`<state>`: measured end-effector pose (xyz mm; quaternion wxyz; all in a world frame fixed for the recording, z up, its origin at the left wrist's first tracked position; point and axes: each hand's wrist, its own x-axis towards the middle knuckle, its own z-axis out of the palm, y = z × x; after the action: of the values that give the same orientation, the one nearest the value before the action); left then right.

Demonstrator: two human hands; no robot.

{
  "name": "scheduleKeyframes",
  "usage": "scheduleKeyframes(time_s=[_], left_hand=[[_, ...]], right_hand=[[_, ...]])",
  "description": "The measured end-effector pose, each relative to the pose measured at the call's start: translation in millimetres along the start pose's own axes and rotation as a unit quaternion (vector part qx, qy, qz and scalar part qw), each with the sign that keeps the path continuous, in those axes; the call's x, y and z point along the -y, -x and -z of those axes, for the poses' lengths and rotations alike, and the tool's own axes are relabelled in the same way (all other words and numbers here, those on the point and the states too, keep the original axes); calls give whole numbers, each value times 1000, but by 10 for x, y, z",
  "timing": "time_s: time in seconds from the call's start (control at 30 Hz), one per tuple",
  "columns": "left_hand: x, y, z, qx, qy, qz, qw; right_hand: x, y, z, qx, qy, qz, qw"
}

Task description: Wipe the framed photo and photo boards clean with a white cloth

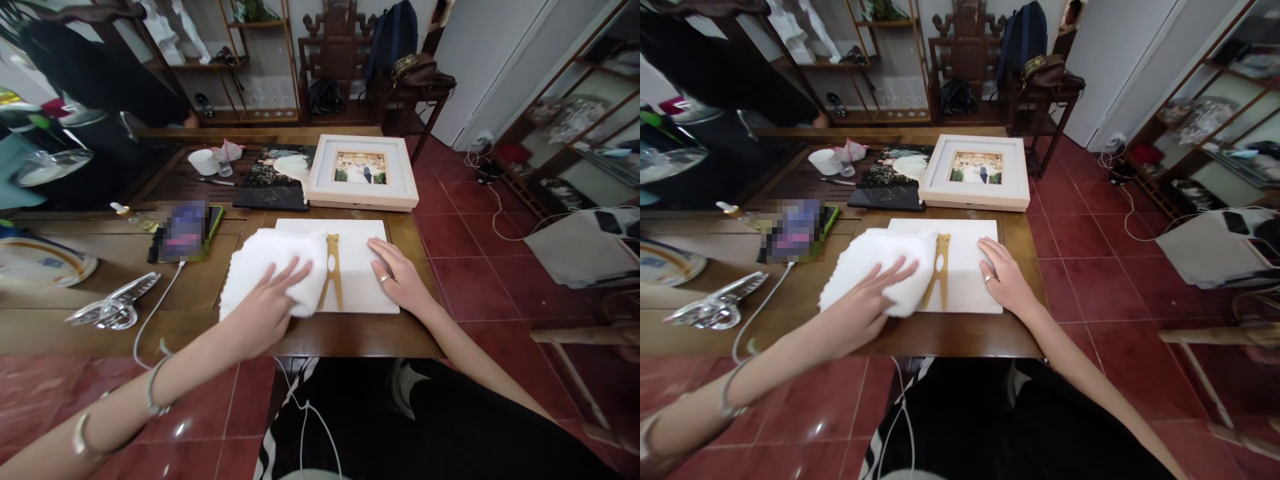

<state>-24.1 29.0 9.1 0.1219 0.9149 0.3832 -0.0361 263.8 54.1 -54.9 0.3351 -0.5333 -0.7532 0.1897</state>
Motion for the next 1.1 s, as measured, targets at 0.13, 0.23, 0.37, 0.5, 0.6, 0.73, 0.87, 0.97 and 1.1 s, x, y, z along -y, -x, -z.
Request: scheduleKeyframes(time_s=[0.13, 0.23, 0.37, 0.5, 0.6, 0.73, 0.87, 0.97, 1.1], left_hand=[[350, -448, 90, -13, 18, -16, 1000], [540, -696, 123, -33, 12, -6, 999], [581, -739, 141, -50, -16, -9, 999], [302, -402, 100, -17, -40, -19, 999], [-9, 8, 22, -6, -51, -28, 998], [-235, 430, -29, -12, -39, -53, 998], [-62, 378, 80, -19, -4, -55, 998], [272, 80, 195, -21, -2, -27, 999], [674, -359, 339, -14, 2, 22, 1000]], right_hand=[[-13, 0, 1, 3, 1, 1, 1000], [-21, 1, 1, 2, -3, 1, 1000], [-16, 1, 3, 2, 0, -2, 1000], [-4, 3, 5, 7, 0, -2, 1000], [-6, 5, 1, 3, -3, 0, 1000], [-17, 4, -5, 0, -4, 7, 1000], [-21, 2, -4, 2, 0, 8, 1000], [-22, 2, -4, 1, 7, 9, 1000], [-24, 5, -3, 2, 8, 8, 1000]])
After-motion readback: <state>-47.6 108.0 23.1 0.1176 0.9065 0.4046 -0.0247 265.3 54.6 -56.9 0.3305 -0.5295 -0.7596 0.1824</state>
